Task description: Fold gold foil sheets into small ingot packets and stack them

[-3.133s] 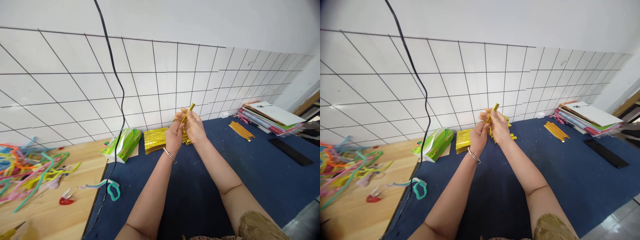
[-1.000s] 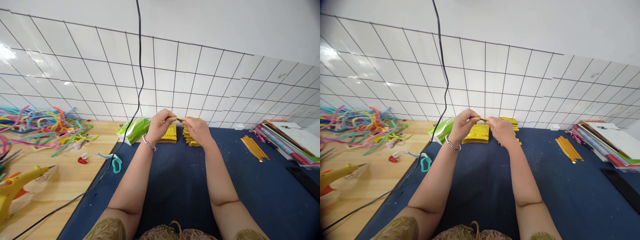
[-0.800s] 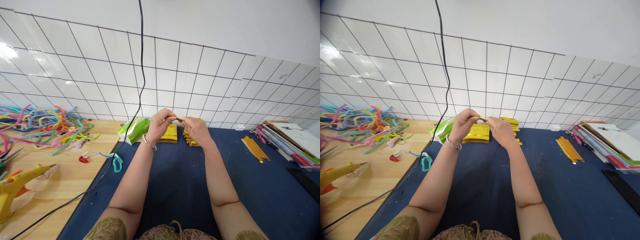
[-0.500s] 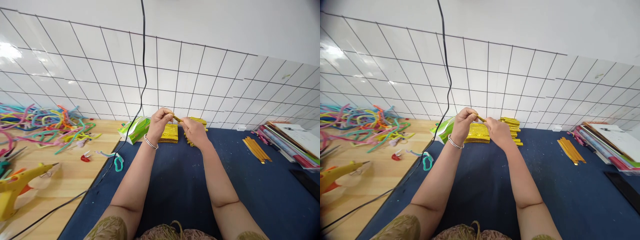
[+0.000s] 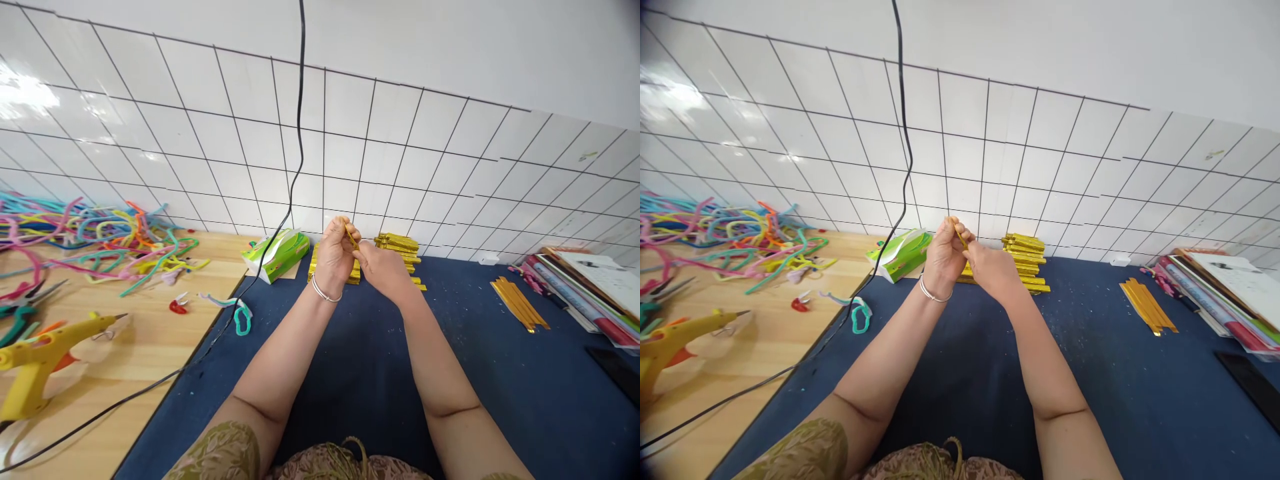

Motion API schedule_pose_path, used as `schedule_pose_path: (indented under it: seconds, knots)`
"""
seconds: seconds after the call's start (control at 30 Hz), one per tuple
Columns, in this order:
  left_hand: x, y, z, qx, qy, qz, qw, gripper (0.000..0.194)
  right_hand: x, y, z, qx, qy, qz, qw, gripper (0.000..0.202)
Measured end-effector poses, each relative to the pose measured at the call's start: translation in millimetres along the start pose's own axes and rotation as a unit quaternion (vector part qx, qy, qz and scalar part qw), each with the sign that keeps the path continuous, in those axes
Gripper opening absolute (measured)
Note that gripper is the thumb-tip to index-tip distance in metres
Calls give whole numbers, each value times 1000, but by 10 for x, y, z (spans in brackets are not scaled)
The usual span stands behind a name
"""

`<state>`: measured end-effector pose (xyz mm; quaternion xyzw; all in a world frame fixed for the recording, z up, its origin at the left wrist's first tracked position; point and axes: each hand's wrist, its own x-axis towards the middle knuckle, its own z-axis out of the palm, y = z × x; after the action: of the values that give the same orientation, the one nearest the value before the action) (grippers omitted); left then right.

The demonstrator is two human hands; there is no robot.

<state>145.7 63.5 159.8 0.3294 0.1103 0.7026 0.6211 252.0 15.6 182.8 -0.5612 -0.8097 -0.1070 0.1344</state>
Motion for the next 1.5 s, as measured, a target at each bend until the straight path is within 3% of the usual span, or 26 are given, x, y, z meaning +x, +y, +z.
schedule_pose_path:
  seconds: [0.17,0.37,0.57,0.8,1.0,1.27,1.5]
  knots:
    - [-29,73,65,18,5,19,1000,23,-28,-63,-50,-17,16,-24,999,37]
    - [24,187,31,-60,16,14,998,17,-67,-93,-61,-30,34,-35,998,36]
    - [66,337,8,-151,41,-26,987,12,-58,-126,21,-50,64,-51,995,41]
    - [81,313,-66,-192,61,-66,977,14,-58,-227,63,-80,49,-39,995,40]
    - [71,365,-76,-186,54,-84,977,16,-62,-227,106,-71,68,-58,993,44]
    - [65,371,-53,-201,18,-94,975,19,-33,-170,171,-37,146,-105,983,41]
    - [24,305,37,-109,26,-62,992,26,-43,-85,160,-51,136,-86,986,40]
